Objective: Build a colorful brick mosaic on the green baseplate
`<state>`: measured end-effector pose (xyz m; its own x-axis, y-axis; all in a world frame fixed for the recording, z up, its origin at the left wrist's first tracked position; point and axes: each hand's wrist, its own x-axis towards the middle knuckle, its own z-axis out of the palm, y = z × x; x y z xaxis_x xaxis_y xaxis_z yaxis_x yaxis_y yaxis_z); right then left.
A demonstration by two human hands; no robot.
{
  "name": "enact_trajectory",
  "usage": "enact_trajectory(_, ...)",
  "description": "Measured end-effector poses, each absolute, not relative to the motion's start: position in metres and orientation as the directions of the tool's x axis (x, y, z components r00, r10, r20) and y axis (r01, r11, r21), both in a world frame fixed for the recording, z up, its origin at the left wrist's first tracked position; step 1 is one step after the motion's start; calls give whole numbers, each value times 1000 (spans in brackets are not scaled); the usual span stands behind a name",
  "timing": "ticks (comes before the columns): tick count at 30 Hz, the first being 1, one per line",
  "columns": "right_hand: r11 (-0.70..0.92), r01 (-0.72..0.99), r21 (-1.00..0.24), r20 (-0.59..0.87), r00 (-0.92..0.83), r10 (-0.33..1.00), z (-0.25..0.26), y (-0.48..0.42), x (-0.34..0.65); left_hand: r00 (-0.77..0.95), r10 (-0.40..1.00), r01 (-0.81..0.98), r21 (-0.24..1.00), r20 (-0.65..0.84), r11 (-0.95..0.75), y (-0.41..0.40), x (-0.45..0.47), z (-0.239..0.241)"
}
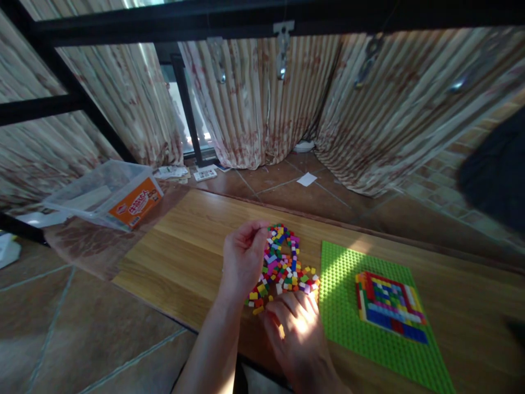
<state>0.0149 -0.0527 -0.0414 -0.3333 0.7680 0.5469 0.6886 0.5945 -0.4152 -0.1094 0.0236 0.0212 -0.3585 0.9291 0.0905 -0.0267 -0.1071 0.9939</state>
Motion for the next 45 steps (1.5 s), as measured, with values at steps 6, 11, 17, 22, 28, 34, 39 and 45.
enact_trajectory(6,571,696,-436,525,-319,789,-47,-50,29,-223,969,142,987,107,-77,22,-99,13)
enact_trajectory(11,535,695,-480,525,-260,810,-28,-47,47,-112,989,280,958,93,-59,14,-81,12)
enact_trajectory(17,317,737,-597,434,-36,900,-6,-35,109,98,993,406,909,63,-98,8,-57,12)
enact_trajectory(22,190,755,-627,355,60,933,-7,-31,160,273,962,492,856,18,-156,0,-29,7)
enact_trajectory(28,196,764,-615,362,52,931,-16,-33,174,355,933,522,817,52,-244,-9,-4,0)
enact_trajectory(34,207,766,-608,347,22,938,-21,-34,173,346,938,563,791,37,-239,-11,2,-3)
enact_trajectory(39,172,751,-637,305,42,951,-23,-32,174,355,935,541,818,-12,-195,-13,5,-3)
enact_trajectory(45,148,744,-652,290,63,955,-23,-31,173,349,937,544,819,-19,-186,-14,6,-1)
